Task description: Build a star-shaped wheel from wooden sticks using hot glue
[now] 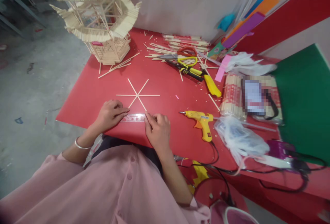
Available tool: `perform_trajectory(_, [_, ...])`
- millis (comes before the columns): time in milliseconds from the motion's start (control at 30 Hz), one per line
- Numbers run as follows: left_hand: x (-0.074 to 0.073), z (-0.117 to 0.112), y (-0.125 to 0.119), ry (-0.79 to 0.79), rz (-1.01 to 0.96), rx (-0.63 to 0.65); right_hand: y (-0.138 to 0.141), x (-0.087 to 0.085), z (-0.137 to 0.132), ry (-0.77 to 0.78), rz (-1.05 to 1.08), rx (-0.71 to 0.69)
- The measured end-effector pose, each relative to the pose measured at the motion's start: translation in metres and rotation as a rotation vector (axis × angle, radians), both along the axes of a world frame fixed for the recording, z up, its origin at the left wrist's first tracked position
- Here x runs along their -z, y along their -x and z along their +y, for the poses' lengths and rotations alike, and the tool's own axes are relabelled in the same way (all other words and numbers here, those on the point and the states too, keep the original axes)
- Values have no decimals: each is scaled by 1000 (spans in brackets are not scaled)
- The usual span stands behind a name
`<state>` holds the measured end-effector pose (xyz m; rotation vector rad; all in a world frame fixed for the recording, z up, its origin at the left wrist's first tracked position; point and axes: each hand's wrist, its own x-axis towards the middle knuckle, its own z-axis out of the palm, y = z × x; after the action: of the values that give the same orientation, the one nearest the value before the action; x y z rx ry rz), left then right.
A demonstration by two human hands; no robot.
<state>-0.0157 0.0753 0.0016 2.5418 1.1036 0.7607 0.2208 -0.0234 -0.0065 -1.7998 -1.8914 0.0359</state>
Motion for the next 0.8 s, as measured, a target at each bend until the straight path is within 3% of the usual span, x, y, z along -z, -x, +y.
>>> perform_trajectory(800, [1, 0, 0, -16, 9, -6, 0, -2, 1, -24, -13, -4])
